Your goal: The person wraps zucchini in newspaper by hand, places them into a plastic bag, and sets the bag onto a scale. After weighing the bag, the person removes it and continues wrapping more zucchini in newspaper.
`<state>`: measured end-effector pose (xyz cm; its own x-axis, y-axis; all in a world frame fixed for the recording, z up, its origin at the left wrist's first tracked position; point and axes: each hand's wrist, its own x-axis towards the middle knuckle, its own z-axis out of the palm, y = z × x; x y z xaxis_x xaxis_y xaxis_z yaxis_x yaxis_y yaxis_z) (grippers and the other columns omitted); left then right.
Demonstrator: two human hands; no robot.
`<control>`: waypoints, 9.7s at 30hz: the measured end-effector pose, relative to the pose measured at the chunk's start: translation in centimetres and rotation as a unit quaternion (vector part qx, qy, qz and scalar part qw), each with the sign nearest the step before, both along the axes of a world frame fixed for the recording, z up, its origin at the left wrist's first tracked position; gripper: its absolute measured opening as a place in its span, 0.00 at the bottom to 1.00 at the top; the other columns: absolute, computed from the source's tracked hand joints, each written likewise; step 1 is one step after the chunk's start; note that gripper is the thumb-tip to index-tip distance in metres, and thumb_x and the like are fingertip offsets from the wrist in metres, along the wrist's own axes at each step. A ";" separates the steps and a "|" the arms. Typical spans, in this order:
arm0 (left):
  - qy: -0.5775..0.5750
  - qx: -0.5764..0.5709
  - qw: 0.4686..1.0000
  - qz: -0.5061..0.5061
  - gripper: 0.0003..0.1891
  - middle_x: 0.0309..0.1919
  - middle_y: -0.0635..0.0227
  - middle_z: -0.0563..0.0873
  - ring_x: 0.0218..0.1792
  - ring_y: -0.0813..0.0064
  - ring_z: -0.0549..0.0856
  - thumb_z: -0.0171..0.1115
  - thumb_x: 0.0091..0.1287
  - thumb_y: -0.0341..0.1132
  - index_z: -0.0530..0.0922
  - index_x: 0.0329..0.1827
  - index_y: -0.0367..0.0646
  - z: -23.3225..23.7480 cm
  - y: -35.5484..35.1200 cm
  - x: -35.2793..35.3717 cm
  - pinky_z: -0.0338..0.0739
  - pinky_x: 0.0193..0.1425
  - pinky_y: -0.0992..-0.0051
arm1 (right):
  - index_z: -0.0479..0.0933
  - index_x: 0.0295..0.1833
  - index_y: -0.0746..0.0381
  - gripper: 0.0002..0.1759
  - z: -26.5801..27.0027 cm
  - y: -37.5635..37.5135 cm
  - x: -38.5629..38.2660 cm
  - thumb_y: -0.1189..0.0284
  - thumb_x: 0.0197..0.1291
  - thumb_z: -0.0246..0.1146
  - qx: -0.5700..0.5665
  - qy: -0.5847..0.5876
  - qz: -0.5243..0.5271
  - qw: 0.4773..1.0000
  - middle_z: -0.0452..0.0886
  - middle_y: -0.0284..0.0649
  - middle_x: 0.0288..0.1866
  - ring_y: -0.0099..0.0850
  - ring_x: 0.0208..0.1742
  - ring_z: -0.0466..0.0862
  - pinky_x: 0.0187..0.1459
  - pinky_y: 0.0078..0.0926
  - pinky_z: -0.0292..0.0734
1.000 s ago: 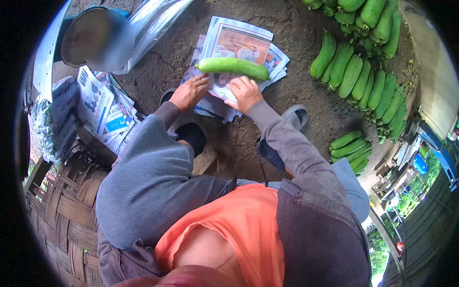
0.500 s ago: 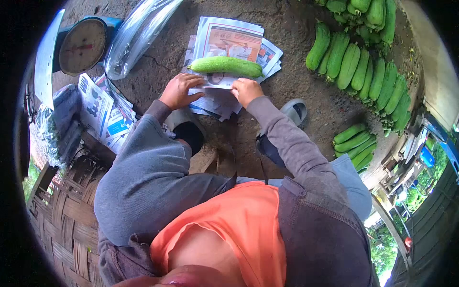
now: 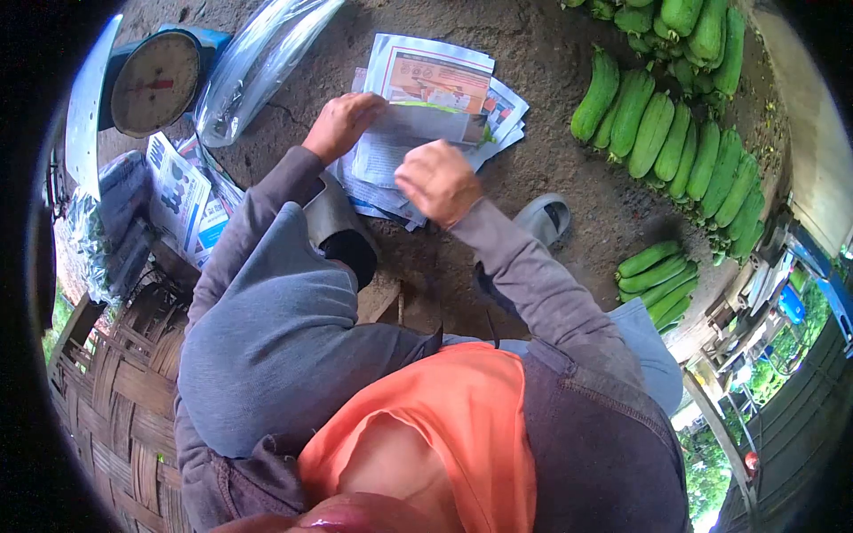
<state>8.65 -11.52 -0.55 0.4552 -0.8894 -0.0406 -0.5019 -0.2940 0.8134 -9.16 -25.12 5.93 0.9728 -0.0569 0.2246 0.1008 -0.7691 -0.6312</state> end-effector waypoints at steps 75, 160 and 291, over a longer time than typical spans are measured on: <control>-0.132 0.096 0.899 0.407 0.13 0.41 0.50 0.77 0.42 0.48 0.78 0.60 0.56 0.29 0.72 0.44 0.35 -2.1 18.8 6.8 0.73 0.46 0.61 | 0.71 0.55 0.62 0.35 -7.8 18.3 21.9 0.62 0.40 0.73 0.072 0.171 -0.075 0.980 0.77 0.46 0.49 0.45 0.52 0.75 0.54 0.39 0.71; -0.068 -0.070 0.990 0.105 0.08 0.41 0.60 0.83 0.41 0.58 0.81 0.66 0.52 0.32 0.79 0.33 0.40 0.7 -0.2 -0.3 0.75 0.47 0.64 | 0.75 0.42 0.54 0.19 -4.4 1.4 0.7 0.70 0.40 0.71 -0.119 0.085 -0.059 0.988 0.71 0.37 0.50 0.39 0.55 0.70 0.52 0.39 0.65; -0.238 0.194 0.941 -0.140 0.28 0.63 0.60 0.67 0.66 0.54 0.62 0.62 0.53 0.38 0.72 0.61 0.50 -2.0 7.8 -6.9 0.59 0.66 0.53 | 0.73 0.52 0.53 0.28 -5.8 3.6 0.9 0.66 0.41 0.71 -0.060 0.075 0.074 0.993 0.70 0.37 0.51 0.37 0.55 0.69 0.53 0.40 0.65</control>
<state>1.72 -3.68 -2.54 0.2537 -0.9378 -0.2370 -0.8847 -0.3240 0.3351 -8.26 -21.52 0.17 0.9915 0.1070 0.0738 0.1300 -0.8236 -0.5521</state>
